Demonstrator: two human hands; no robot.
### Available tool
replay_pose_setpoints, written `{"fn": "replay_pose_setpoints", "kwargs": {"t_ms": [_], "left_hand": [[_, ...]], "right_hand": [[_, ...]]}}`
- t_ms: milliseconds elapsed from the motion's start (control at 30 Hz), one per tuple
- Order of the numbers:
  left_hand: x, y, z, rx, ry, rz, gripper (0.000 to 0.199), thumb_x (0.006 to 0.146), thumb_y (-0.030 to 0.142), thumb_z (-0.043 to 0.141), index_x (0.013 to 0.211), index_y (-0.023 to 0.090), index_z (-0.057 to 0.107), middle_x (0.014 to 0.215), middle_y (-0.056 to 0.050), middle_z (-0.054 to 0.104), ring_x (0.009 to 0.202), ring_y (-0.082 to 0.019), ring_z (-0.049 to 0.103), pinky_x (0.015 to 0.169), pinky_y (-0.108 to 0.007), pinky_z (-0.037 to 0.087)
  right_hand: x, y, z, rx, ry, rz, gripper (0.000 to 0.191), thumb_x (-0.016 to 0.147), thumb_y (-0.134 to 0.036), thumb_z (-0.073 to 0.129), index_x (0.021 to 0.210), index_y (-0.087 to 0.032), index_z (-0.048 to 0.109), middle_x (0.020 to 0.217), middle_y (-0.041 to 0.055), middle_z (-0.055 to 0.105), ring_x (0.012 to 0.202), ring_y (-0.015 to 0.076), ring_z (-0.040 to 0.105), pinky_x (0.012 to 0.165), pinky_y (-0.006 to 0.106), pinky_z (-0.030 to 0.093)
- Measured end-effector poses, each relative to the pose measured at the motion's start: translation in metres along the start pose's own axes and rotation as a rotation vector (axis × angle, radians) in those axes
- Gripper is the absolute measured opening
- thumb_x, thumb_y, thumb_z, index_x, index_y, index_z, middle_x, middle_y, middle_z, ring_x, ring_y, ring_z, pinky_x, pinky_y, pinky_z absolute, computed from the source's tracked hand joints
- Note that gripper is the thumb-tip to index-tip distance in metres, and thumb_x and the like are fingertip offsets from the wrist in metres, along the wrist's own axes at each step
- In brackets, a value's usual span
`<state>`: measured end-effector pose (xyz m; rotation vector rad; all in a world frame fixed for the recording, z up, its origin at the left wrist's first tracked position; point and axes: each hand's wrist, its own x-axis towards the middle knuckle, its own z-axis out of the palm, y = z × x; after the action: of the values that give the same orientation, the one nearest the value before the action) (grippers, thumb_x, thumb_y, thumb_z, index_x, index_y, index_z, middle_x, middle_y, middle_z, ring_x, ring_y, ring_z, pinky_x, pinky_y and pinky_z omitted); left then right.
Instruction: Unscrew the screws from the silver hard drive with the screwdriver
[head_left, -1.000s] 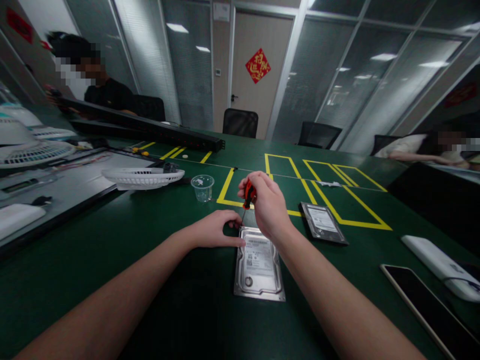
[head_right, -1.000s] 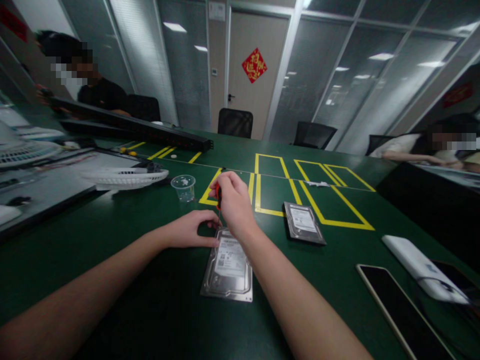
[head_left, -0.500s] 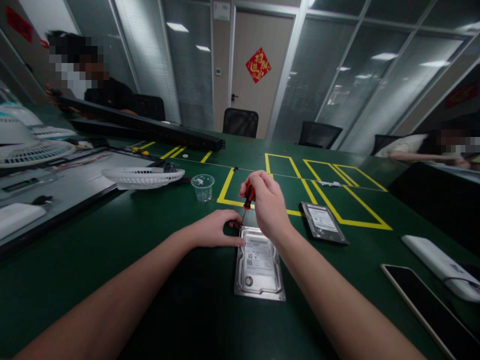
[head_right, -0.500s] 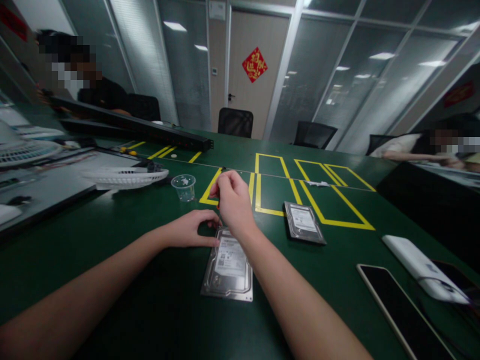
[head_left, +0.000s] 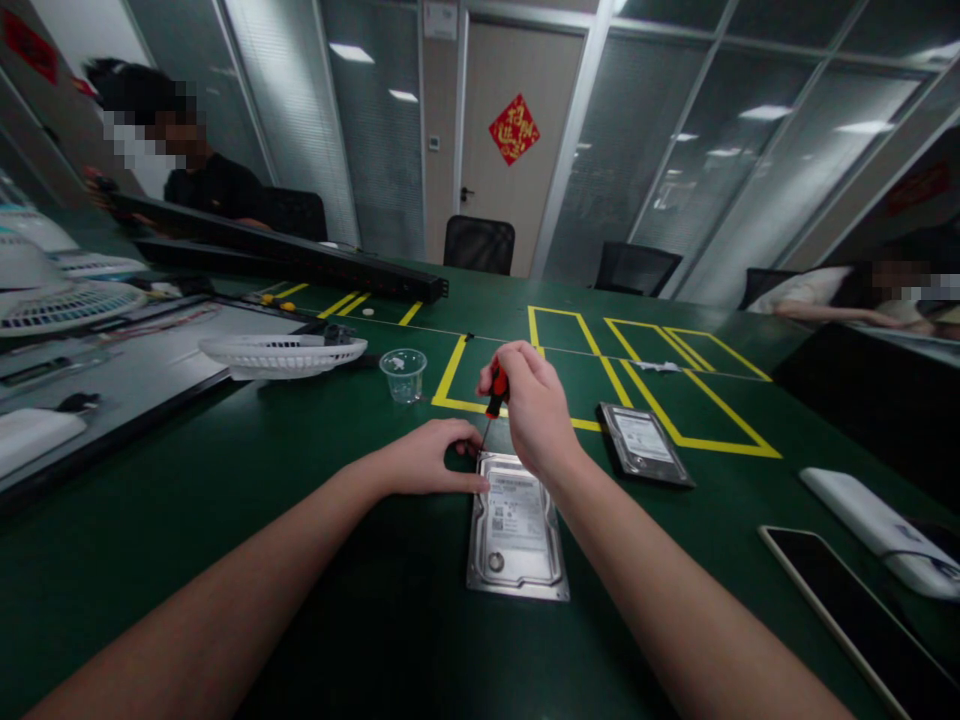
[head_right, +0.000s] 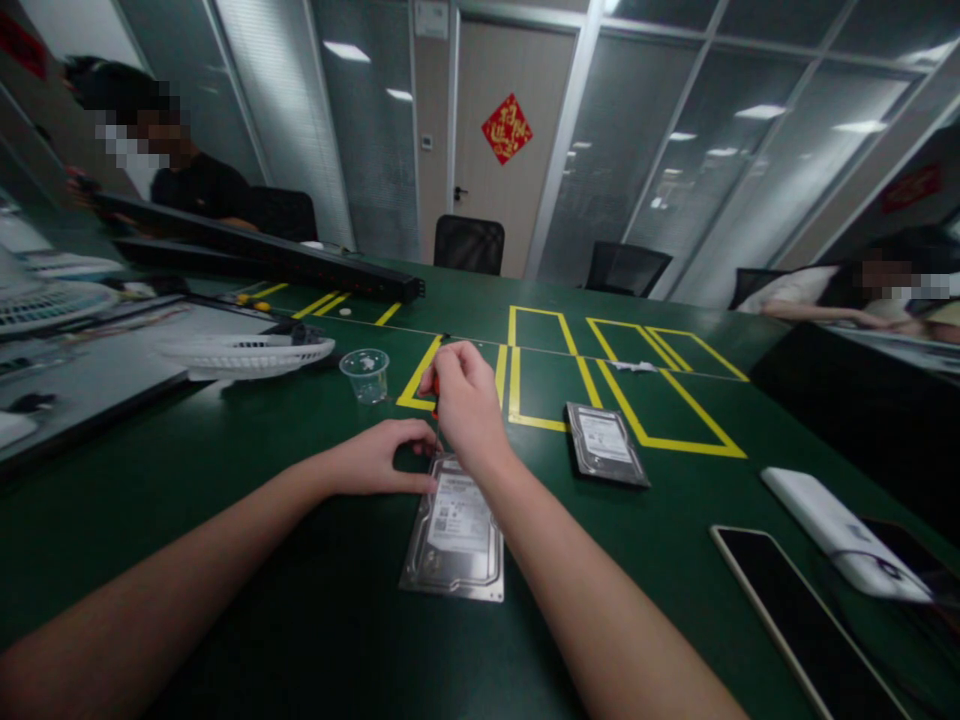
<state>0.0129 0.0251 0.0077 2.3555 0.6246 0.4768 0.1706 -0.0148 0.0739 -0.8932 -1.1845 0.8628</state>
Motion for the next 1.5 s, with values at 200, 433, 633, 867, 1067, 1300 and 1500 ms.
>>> {"fn": "replay_pose_setpoints", "kwargs": {"t_ms": [200, 433, 633, 867, 1067, 1300, 1500], "left_hand": [[-0.0005, 0.0012, -0.0003, 0.0, 0.0, -0.011, 0.047, 0.076, 0.05, 0.081, 0.106, 0.017, 0.069, 0.101, -0.006, 0.069, 0.09, -0.022, 0.063, 0.078, -0.033, 0.05], [-0.0008, 0.0017, -0.0008, 0.018, -0.005, -0.014, 0.048, 0.076, 0.052, 0.08, 0.106, 0.017, 0.068, 0.101, -0.006, 0.069, 0.09, -0.022, 0.062, 0.078, -0.032, 0.05], [-0.0001, 0.0012, -0.0009, 0.022, -0.004, -0.011, 0.047, 0.077, 0.051, 0.08, 0.107, 0.017, 0.068, 0.1, -0.005, 0.068, 0.09, -0.022, 0.062, 0.078, -0.032, 0.05], [0.0002, 0.0001, -0.0003, 0.009, 0.001, -0.004, 0.048, 0.076, 0.052, 0.081, 0.107, 0.017, 0.069, 0.101, -0.006, 0.069, 0.09, -0.022, 0.063, 0.078, -0.032, 0.05], [-0.0002, -0.0012, 0.0, 0.014, 0.0, -0.007, 0.049, 0.076, 0.053, 0.08, 0.107, 0.018, 0.069, 0.101, -0.006, 0.069, 0.09, -0.023, 0.063, 0.078, -0.032, 0.051], [-0.0003, 0.0003, -0.0007, 0.006, -0.002, -0.015, 0.049, 0.076, 0.054, 0.08, 0.107, 0.018, 0.069, 0.102, -0.007, 0.069, 0.091, -0.023, 0.063, 0.079, -0.033, 0.051], [-0.0002, 0.0022, -0.0017, 0.008, -0.007, -0.015, 0.05, 0.076, 0.055, 0.079, 0.107, 0.017, 0.069, 0.102, -0.007, 0.069, 0.091, -0.023, 0.063, 0.08, -0.034, 0.051]], "right_hand": [[0.0008, 0.0017, -0.0015, 0.016, 0.009, 0.017, 0.017, 0.087, -0.03, 0.053, 0.074, -0.021, 0.06, 0.074, -0.0001, 0.062, 0.065, 0.0127, 0.055, 0.062, 0.027, 0.044], [0.0002, -0.0003, -0.0015, -0.018, 0.017, 0.007, 0.021, 0.088, -0.029, 0.049, 0.069, -0.021, 0.057, 0.066, -0.0019, 0.054, 0.063, 0.0126, 0.053, 0.06, 0.027, 0.042], [-0.0006, 0.0008, -0.0016, -0.026, 0.017, -0.02, 0.017, 0.089, -0.03, 0.05, 0.075, -0.023, 0.055, 0.064, -0.0028, 0.055, 0.059, 0.0129, 0.047, 0.057, 0.027, 0.04], [0.0013, 0.0033, -0.0029, -0.015, 0.007, -0.003, 0.019, 0.089, -0.031, 0.052, 0.074, -0.022, 0.058, 0.07, -0.0012, 0.059, 0.065, 0.0131, 0.053, 0.061, 0.027, 0.043], [0.0, -0.001, -0.002, -0.034, 0.011, 0.0, 0.02, 0.088, -0.029, 0.051, 0.071, -0.021, 0.058, 0.071, -0.0027, 0.058, 0.055, 0.0094, 0.045, 0.062, 0.027, 0.043], [-0.0002, -0.0023, -0.0014, -0.04, 0.0, -0.026, 0.018, 0.089, -0.028, 0.049, 0.073, -0.022, 0.055, 0.065, -0.0021, 0.055, 0.063, 0.0131, 0.05, 0.059, 0.027, 0.041], [-0.0009, -0.002, -0.0019, -0.055, -0.003, -0.007, 0.019, 0.088, -0.031, 0.051, 0.072, -0.023, 0.055, 0.067, -0.0015, 0.057, 0.062, 0.0133, 0.049, 0.058, 0.027, 0.042]]}}
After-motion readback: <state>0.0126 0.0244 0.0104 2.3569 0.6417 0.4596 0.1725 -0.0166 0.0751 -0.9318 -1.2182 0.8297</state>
